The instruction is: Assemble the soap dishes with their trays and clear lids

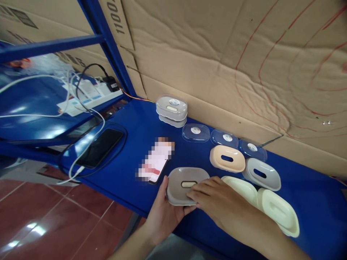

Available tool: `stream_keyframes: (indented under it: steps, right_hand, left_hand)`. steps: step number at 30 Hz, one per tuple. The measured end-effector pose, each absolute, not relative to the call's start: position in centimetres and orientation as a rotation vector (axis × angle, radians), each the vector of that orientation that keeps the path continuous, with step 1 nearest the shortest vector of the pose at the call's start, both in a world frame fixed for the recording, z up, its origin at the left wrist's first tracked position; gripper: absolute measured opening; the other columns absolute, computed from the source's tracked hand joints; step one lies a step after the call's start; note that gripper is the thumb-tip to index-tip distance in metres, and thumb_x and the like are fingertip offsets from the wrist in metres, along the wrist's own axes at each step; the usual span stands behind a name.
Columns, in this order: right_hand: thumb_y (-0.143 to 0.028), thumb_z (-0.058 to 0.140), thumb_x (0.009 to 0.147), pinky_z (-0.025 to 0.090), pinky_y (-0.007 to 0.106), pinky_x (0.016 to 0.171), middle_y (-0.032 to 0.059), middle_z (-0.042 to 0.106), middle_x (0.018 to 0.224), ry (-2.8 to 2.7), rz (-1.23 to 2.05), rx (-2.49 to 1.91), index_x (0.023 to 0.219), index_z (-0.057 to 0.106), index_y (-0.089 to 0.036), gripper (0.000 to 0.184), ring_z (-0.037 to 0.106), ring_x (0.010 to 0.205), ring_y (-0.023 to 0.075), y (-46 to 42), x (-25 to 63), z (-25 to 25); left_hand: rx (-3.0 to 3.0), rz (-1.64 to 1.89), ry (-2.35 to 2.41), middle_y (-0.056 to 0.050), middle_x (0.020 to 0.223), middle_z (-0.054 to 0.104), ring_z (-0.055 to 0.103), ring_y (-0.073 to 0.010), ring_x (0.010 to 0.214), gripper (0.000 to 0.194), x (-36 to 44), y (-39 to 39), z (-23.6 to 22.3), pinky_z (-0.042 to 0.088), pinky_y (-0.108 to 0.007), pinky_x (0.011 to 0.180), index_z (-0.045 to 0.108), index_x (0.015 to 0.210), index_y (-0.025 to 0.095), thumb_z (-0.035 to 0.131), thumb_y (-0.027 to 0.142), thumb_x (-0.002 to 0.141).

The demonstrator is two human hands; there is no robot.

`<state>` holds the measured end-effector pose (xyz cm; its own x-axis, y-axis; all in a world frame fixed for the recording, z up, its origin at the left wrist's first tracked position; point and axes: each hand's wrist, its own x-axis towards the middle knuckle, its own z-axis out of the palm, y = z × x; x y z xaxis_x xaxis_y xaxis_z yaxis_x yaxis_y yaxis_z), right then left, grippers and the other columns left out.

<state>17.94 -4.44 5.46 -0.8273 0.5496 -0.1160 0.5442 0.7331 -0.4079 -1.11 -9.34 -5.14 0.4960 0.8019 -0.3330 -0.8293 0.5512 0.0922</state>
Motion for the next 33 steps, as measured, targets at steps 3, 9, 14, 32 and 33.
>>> stream_keyframes:
  steps: [3, 9, 14, 32, 33]
  right_hand:
    - [-0.012, 0.067, 0.101, 0.053, 0.038, 0.092, 0.0040, 0.077, 0.124, -2.900, 0.663, -0.929, 0.127, 0.070, -0.020, 0.027, 0.070, 0.107, 0.0232, -4.7, 18.0, 5.3]
    - [-0.040, 0.055, 0.111, 0.053, 0.032, 0.106, 0.0002, 0.074, 0.138, -2.775, 0.831, -0.911, 0.138, 0.067, -0.028, 0.032, 0.068, 0.126, 0.0178, -1.0, 18.3, 5.5]
    - [-0.026, 0.044, 0.112, 0.039, 0.052, 0.124, 0.0141, 0.052, 0.164, -2.658, 0.265, -1.315, 0.156, 0.052, -0.018, 0.046, 0.049, 0.152, 0.0294, 5.7, 16.9, 2.1]
    - [-0.037, 0.076, 0.096, 0.031, 0.067, 0.121, 0.0273, 0.039, 0.167, -2.722, 0.217, -1.386, 0.161, 0.043, -0.016, 0.076, 0.037, 0.155, 0.0444, 9.6, 16.7, -0.6]
    - [-0.036, 0.076, 0.095, 0.032, 0.065, 0.120, 0.0273, 0.043, 0.164, -2.719, 0.230, -1.387, 0.159, 0.045, -0.016, 0.074, 0.041, 0.152, 0.0443, 9.7, 16.7, -0.6]
  left_hand:
    - [-0.051, 1.008, 0.372, -0.015, 0.139, 0.075, 0.069, -0.0310, 0.127, 0.065, -1.1, -9.7, -5.3, 0.048, -0.047, 0.114, 0.072, 0.139, 0.015, 0.051, 0.066, 0.104]
    - [-0.019, 0.997, 0.371, -0.013, 0.141, 0.075, 0.068, -0.0323, 0.132, 0.056, -1.2, -9.8, -5.5, 0.048, -0.049, 0.115, 0.073, 0.138, 0.018, 0.053, 0.059, 0.106]
    - [-0.025, 0.984, 0.337, -0.013, 0.147, 0.070, 0.066, -0.0356, 0.136, 0.057, -1.3, -9.7, -5.8, 0.047, -0.051, 0.116, 0.070, 0.143, 0.018, 0.051, 0.058, 0.106]
    - [-0.044, 0.939, 0.323, -0.008, 0.138, 0.077, 0.073, -0.0295, 0.124, 0.049, -1.7, -10.3, -6.0, 0.046, -0.043, 0.118, 0.075, 0.137, 0.022, 0.053, 0.054, 0.107]
    - [-0.044, 0.933, 0.326, -0.008, 0.139, 0.076, 0.073, -0.0293, 0.124, 0.048, -1.8, -10.4, -6.0, 0.046, -0.043, 0.118, 0.075, 0.137, 0.023, 0.053, 0.054, 0.107]
